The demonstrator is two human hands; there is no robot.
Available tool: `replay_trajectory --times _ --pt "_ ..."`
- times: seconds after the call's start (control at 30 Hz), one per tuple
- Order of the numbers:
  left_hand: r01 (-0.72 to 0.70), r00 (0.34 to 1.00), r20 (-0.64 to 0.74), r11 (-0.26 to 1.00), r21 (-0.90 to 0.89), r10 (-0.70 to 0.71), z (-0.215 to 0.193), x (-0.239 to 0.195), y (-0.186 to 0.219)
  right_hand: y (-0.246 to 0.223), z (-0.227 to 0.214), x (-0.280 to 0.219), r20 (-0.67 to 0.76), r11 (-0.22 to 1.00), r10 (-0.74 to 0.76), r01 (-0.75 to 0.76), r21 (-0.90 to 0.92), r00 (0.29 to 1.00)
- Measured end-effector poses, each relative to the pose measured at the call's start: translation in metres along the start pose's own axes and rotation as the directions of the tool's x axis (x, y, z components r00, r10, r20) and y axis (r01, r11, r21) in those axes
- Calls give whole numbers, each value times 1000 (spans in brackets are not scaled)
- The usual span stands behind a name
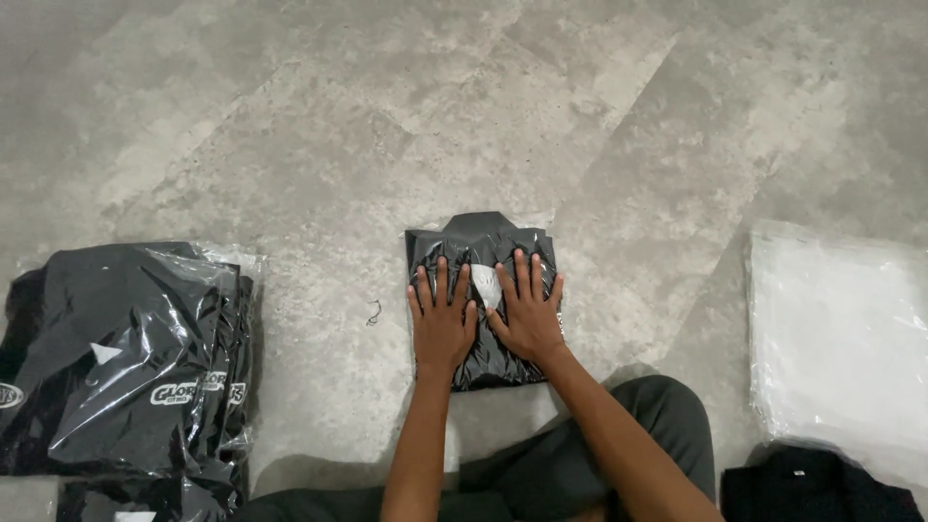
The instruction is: The person sits on the floor and repeatedly folds black shirts, places them into clear plastic bags, and seals the bags. They then stack the packaged shirts into a pile.
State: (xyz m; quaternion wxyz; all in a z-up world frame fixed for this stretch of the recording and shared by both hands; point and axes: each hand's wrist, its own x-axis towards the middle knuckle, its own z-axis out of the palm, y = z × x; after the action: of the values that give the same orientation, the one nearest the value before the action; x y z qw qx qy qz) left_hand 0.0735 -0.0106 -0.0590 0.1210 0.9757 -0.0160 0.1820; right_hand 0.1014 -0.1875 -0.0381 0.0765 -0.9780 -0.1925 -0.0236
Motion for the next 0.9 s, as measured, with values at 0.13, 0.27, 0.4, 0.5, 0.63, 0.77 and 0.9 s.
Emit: replay_trajectory --times 0.13,0.27,0.4,0.5,0.63,0.77,0.9 --pt "-5 1000 -11 1000 29 5 3 0 -1 0 1 0 5 1000 -4 4 -10 1000" --pt "8 1000 -4 1000 14 -8 5 0 -1 0 1 1 23 1000 -5 5 2 1000" --pt "9 1000 -4 1000 14 -9 8 1 -2 1 1 2 34 1000 -10 10 -17 999" --pt "12 1000 -1 999 30 -12 10 0 -1 2 4 2 33 1000 -16 17 -14 999" --pt "5 1000 23 999 34 -6 12 -1 -3 0 -6 6 150 1000 14 -16 10 989" --pt "36 992 118 999 -18 -33 15 0 -5 0 -13 10 266 998 43 -55 35 963" --pt "99 956 286 989 -111 -63 18 6 -10 3 -24 14 346 987 55 -102 120 937"
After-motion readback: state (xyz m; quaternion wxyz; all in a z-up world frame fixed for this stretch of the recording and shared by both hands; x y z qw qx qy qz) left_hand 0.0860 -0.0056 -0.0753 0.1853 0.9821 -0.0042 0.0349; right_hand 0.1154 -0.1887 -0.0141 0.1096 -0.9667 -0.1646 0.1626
